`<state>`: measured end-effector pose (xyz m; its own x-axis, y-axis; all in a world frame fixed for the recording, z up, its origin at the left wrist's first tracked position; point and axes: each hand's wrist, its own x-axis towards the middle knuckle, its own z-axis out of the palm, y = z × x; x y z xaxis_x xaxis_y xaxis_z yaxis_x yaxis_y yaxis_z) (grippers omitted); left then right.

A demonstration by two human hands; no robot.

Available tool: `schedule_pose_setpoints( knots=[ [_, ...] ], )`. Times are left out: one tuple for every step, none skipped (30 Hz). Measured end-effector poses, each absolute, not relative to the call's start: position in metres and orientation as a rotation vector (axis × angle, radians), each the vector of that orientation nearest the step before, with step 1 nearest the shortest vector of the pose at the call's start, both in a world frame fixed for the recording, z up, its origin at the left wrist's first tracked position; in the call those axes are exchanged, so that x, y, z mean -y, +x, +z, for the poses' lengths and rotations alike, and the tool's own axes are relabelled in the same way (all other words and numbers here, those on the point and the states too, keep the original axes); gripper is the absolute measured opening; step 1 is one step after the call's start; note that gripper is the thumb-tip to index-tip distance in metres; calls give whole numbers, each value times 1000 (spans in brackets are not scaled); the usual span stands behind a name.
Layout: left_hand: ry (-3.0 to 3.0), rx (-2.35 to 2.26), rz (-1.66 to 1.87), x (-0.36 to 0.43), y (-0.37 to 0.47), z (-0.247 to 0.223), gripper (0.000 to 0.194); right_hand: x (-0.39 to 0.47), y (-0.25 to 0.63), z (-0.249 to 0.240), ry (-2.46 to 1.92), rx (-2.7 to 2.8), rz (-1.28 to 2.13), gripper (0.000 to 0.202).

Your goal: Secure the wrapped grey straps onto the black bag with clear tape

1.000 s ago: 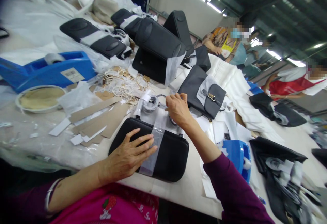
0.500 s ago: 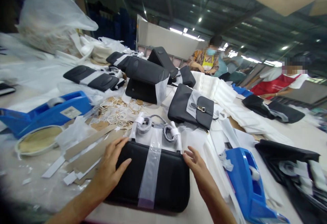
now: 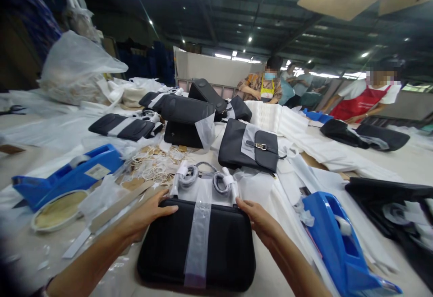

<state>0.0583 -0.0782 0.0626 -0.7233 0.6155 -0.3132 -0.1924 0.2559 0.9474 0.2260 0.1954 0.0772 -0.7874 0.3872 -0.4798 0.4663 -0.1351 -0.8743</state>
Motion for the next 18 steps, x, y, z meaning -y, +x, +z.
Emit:
schedule_pose_setpoints(
  knots=[
    [401, -1816, 1537, 78, 57, 66, 70, -195, 225, 79, 970, -1967, -2099, 55],
    [416, -1792, 1530, 78, 55, 69, 65, -195, 224, 80, 948, -1915, -2108, 54],
    [424, -1780, 1522, 77, 53, 71, 58, -195, 222, 82, 936, -1863, -2125, 51],
    [421, -1768, 1513, 76, 52, 72, 53, -194, 221, 82, 935, -1809, -2150, 49],
    [409, -1749, 1505, 75, 50, 73, 48, -193, 220, 82, 946, -1752, -2178, 45],
    [391, -1723, 1494, 74, 49, 73, 45, -191, 219, 82, 966, -1694, -2207, 42],
    [372, -1691, 1485, 73, 48, 73, 43, -189, 218, 81, 990, -1638, -2234, 40],
    [351, -1655, 1479, 73, 48, 72, 42, -187, 218, 80, 1010, -1595, -2261, 37],
    [325, -1624, 1477, 72, 48, 71, 42, -186, 219, 79, 1027, -1572, -2288, 35],
    [297, -1602, 1479, 71, 48, 69, 43, -184, 220, 78, 1040, -1570, -2310, 32],
    [273, -1586, 1486, 71, 49, 68, 45, -182, 221, 76, 1045, -1584, -2332, 30],
    [253, -1575, 1499, 71, 49, 67, 47, -180, 224, 75, 1043, -1612, -2356, 28],
    [238, -1561, 1513, 72, 50, 66, 50, -179, 226, 74, 1043, -1650, -2377, 27],
    [228, -1549, 1527, 73, 52, 66, 53, -178, 229, 74, 1047, -1693, -2393, 28],
    [227, -1540, 1545, 74, 53, 66, 56, -176, 232, 74, 1051, -1737, -2405, 29],
    [234, -1535, 1568, 76, 55, 67, 59, -175, 236, 74, 1042, -1783, -2417, 31],
    [244, -1535, 1596, 78, 57, 68, 62, -174, 240, 74, 1022, -1827, -2425, 33],
    [260, -1531, 1625, 80, 59, 70, 66, -173, 244, 74, 994, -1863, -2430, 36]
  ],
)
